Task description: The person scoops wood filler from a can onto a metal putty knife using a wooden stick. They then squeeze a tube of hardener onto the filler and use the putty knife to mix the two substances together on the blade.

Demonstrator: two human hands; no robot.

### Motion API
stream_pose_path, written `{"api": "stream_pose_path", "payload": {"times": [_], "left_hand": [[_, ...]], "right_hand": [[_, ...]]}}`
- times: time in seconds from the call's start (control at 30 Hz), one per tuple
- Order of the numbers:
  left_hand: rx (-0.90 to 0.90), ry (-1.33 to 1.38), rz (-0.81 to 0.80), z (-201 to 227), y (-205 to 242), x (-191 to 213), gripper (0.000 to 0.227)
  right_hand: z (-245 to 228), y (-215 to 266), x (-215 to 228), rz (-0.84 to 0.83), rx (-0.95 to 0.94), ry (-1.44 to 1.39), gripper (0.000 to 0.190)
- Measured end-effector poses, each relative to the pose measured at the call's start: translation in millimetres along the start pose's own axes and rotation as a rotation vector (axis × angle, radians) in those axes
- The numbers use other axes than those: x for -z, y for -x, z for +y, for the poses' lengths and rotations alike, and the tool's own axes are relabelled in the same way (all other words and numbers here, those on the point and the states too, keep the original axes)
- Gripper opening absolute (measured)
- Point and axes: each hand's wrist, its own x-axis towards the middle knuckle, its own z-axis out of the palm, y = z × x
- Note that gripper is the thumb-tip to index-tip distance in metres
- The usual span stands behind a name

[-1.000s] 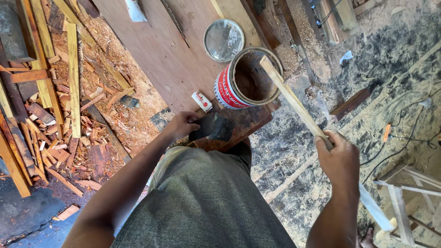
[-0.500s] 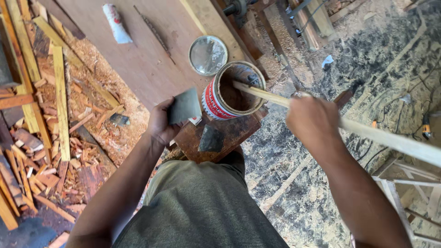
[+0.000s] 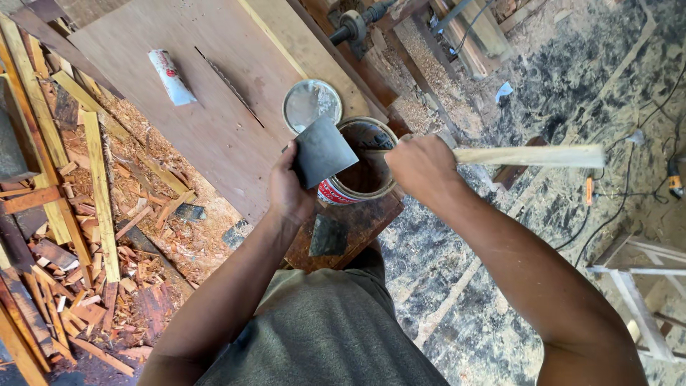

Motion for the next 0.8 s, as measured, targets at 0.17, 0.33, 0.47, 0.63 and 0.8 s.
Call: {"api": "stream_pose_path", "payload": {"times": [0.17,0.33,0.47,0.63,0.8], "left_hand": [[0.002,-0.009,-0.011,-3,-8,-1,0.034],[-0.008,-0.082,-0.006,1,1,-4,0.037],[0.019,-0.159,0.044,3,6,-13,0.043],[0.036,-0.076,0.027,7,6,-13,0.042],[0.002,-0.155,-0.057,25,8,13,0.039]], "right_hand": [[14,5,-1,0.004,0.063,-0.038,0.013],[12,7,0,-0.190,0.011,-0.056,0.015],[15,7,-1,-0.166,0.038,-0.122,0.013],[26,11,-4,-0.312,-0.094,-0.280,0.020],[51,40,-17,-0.318,-0.277,-0.478,0.021]]}}
